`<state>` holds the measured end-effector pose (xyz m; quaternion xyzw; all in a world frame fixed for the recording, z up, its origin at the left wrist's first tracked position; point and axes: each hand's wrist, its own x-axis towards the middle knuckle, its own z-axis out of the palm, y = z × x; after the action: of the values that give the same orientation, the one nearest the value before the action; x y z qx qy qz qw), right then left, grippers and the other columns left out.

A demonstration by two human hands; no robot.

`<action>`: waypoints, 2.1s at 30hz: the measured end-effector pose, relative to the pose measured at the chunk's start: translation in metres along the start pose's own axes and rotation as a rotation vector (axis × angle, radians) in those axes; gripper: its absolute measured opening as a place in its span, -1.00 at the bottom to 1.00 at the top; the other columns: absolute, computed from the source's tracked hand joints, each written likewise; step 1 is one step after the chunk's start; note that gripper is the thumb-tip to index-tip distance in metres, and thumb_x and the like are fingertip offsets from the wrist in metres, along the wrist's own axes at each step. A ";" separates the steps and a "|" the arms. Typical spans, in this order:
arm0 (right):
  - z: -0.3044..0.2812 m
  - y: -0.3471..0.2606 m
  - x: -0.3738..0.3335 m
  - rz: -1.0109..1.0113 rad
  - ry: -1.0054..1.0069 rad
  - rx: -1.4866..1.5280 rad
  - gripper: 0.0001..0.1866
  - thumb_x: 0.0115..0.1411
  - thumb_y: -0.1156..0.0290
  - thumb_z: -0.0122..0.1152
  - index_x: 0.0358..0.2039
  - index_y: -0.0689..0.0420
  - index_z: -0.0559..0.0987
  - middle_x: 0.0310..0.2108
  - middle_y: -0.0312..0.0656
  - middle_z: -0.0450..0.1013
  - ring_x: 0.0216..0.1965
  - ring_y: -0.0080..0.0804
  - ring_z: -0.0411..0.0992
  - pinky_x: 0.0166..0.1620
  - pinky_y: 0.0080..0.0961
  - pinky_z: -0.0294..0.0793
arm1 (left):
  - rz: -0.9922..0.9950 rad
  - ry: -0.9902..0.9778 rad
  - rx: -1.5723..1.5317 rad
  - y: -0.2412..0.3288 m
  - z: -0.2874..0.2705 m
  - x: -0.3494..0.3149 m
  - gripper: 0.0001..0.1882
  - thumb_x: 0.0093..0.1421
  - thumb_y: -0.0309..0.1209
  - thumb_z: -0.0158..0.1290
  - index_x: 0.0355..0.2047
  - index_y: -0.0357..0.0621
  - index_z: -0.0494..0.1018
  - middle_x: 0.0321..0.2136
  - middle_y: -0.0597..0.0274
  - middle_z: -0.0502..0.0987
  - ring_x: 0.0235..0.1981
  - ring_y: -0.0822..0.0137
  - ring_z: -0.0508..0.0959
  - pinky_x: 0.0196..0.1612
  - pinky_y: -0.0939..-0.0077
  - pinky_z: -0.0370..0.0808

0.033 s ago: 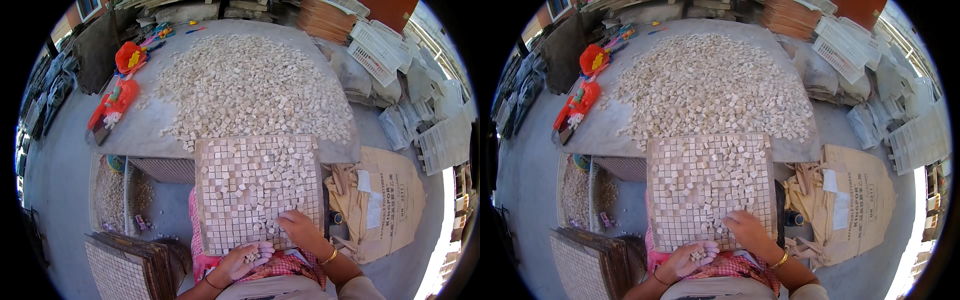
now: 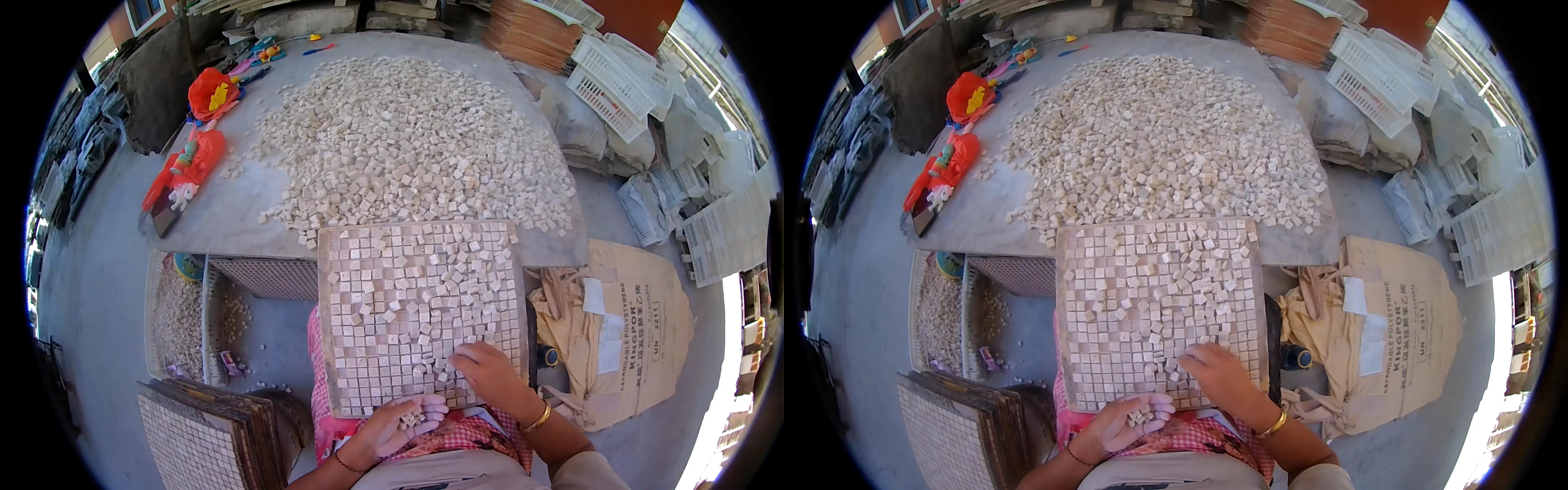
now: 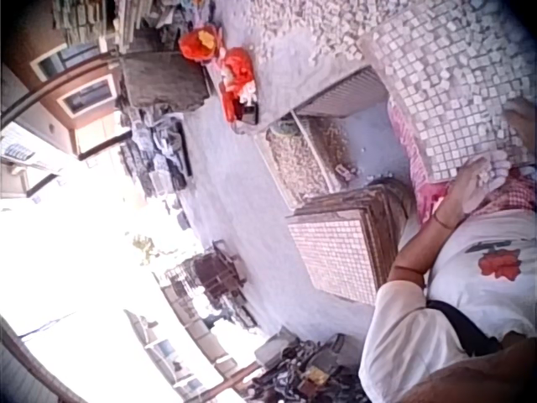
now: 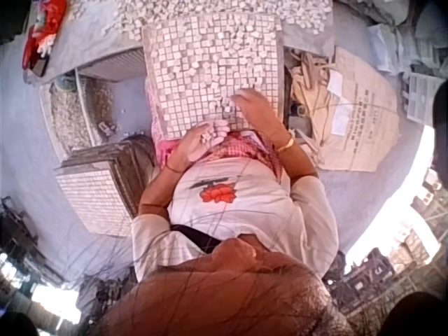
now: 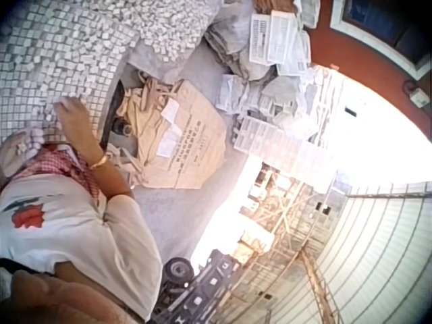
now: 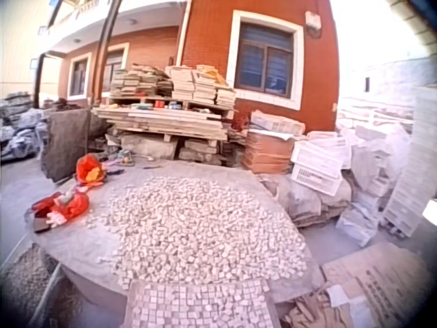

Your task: The person places small, light-colored square tiles into a grid-like mesh frame held in their lap. They pick tiles from a large pile on a nearby table and arrange them into the frame one by one, filling the grid pattern.

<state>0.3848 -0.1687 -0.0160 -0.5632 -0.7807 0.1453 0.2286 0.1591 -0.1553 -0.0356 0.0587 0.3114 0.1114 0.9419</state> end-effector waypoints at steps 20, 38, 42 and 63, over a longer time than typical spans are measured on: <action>0.017 -0.028 0.011 0.097 -0.093 -0.020 -0.60 -0.02 0.46 0.07 -0.10 0.18 0.37 -0.23 -0.10 0.29 -0.25 -0.14 0.37 -0.25 -0.38 0.43 | 0.051 -0.237 -0.123 -0.002 -0.005 -0.003 -0.72 0.20 -0.30 -0.03 -0.29 -0.33 0.41 -0.62 0.30 0.29 -0.62 0.53 0.23 -0.54 0.69 0.15; -0.018 0.000 -0.019 0.279 0.049 0.090 -0.79 0.03 0.46 0.14 -0.27 0.13 0.51 -0.27 -0.16 0.42 -0.29 -0.19 0.44 -0.26 -0.38 0.46 | 0.172 -0.341 -0.287 -0.006 -0.033 -0.017 -0.72 0.22 -0.36 -0.04 -0.15 -0.32 0.41 -0.58 0.35 0.31 -0.62 0.56 0.23 -0.60 0.69 0.21; -0.015 -0.001 -0.020 0.281 0.107 0.082 -0.81 0.04 0.42 0.15 -0.28 0.11 0.52 -0.30 -0.19 0.43 -0.33 -0.20 0.45 -0.30 -0.39 0.47 | 0.196 -0.387 -0.336 -0.004 -0.030 -0.020 -0.74 0.23 -0.37 -0.06 -0.16 -0.31 0.41 -0.62 0.38 0.29 -0.65 0.56 0.21 -0.61 0.69 0.20; 0.041 -0.024 0.042 -0.132 -0.051 0.009 -0.70 0.02 0.41 0.17 -0.19 0.14 0.45 -0.23 -0.15 0.40 -0.25 -0.21 0.43 -0.21 -0.38 0.45 | 0.172 -0.291 -0.153 -0.004 -0.021 -0.014 -0.70 0.24 -0.28 -0.07 -0.25 -0.31 0.44 -0.67 0.40 0.25 -0.66 0.57 0.20 -0.68 0.75 0.11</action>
<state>0.3326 -0.1356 -0.0311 -0.5054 -0.8210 0.1478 0.2206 0.1364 -0.1618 -0.0451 0.0287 0.1560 0.2055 0.9657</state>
